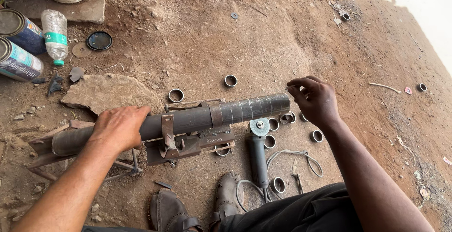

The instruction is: The person sits on the ground and uses a small metal ring and a scribe to mark evenly spaced lines around a long metal pipe clamped in a stand. They repeatedly rotate the pipe and scribe along the circumference to create measurement marks.

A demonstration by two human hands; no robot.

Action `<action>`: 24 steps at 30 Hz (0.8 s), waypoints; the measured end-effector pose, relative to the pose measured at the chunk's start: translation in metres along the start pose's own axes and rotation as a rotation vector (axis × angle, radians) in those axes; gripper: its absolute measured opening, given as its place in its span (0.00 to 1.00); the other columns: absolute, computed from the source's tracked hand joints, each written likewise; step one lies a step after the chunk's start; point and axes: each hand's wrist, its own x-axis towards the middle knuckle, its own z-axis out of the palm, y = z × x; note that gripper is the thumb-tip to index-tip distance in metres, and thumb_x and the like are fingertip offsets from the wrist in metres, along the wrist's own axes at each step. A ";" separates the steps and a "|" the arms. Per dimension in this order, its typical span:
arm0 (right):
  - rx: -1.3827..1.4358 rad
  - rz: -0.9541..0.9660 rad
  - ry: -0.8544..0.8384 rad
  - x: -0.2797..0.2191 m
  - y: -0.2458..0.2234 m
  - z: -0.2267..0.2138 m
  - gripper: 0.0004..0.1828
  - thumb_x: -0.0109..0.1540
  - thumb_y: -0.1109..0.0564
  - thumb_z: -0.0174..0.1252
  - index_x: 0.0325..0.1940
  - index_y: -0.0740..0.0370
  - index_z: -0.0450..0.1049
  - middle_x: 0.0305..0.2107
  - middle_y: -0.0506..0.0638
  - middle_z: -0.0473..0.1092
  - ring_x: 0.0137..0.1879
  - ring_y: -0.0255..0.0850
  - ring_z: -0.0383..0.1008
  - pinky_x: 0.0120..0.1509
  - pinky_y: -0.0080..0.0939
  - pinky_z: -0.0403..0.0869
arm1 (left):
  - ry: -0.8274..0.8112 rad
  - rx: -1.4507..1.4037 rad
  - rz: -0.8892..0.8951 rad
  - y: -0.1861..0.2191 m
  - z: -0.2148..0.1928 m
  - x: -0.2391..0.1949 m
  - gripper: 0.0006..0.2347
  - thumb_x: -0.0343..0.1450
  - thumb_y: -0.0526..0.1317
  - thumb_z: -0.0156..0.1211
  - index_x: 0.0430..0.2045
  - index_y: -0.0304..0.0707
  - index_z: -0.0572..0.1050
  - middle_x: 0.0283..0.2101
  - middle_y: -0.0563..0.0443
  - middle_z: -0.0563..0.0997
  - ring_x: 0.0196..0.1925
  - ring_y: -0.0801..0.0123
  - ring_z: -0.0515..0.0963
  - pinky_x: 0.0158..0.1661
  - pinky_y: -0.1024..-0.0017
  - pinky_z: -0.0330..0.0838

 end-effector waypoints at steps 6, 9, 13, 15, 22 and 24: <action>0.042 0.005 0.006 0.001 0.000 -0.002 0.08 0.65 0.53 0.63 0.46 0.56 0.82 0.40 0.48 0.78 0.39 0.37 0.81 0.43 0.38 0.82 | 0.027 -0.009 0.005 0.001 -0.005 -0.001 0.29 0.58 0.40 0.80 0.52 0.50 0.72 0.50 0.53 0.82 0.56 0.60 0.82 0.55 0.60 0.78; 0.046 -0.001 0.009 0.001 0.003 -0.001 0.08 0.65 0.53 0.63 0.46 0.57 0.82 0.40 0.48 0.78 0.40 0.37 0.81 0.44 0.38 0.82 | 0.032 -0.019 -0.004 0.001 -0.005 -0.002 0.28 0.57 0.41 0.81 0.51 0.50 0.73 0.50 0.52 0.82 0.56 0.60 0.82 0.54 0.59 0.78; 0.201 0.076 0.028 -0.002 0.008 0.004 0.08 0.65 0.57 0.63 0.47 0.60 0.82 0.41 0.50 0.78 0.42 0.37 0.82 0.45 0.38 0.80 | 0.101 -0.030 0.015 -0.005 0.008 0.002 0.23 0.59 0.39 0.77 0.47 0.48 0.74 0.47 0.50 0.83 0.53 0.57 0.82 0.51 0.56 0.78; 0.275 0.082 0.014 -0.002 0.010 0.004 0.08 0.65 0.58 0.63 0.47 0.61 0.81 0.42 0.51 0.77 0.45 0.37 0.81 0.47 0.36 0.80 | 0.178 -0.042 0.041 -0.010 0.023 0.007 0.19 0.59 0.37 0.75 0.42 0.45 0.75 0.45 0.48 0.83 0.52 0.54 0.82 0.50 0.55 0.78; -0.004 0.031 -0.001 -0.008 0.011 0.001 0.06 0.69 0.58 0.64 0.48 0.61 0.82 0.44 0.51 0.78 0.46 0.41 0.81 0.47 0.36 0.79 | 0.246 -0.041 0.039 -0.012 0.063 0.024 0.25 0.65 0.23 0.61 0.56 0.43 0.73 0.46 0.43 0.81 0.49 0.54 0.80 0.51 0.54 0.78; 0.200 0.038 0.022 -0.010 0.008 0.004 0.07 0.68 0.58 0.62 0.49 0.61 0.81 0.44 0.50 0.78 0.45 0.39 0.82 0.46 0.35 0.80 | 0.297 -0.115 0.076 -0.012 0.059 0.024 0.32 0.57 0.26 0.66 0.58 0.49 0.72 0.55 0.42 0.77 0.57 0.51 0.76 0.57 0.48 0.69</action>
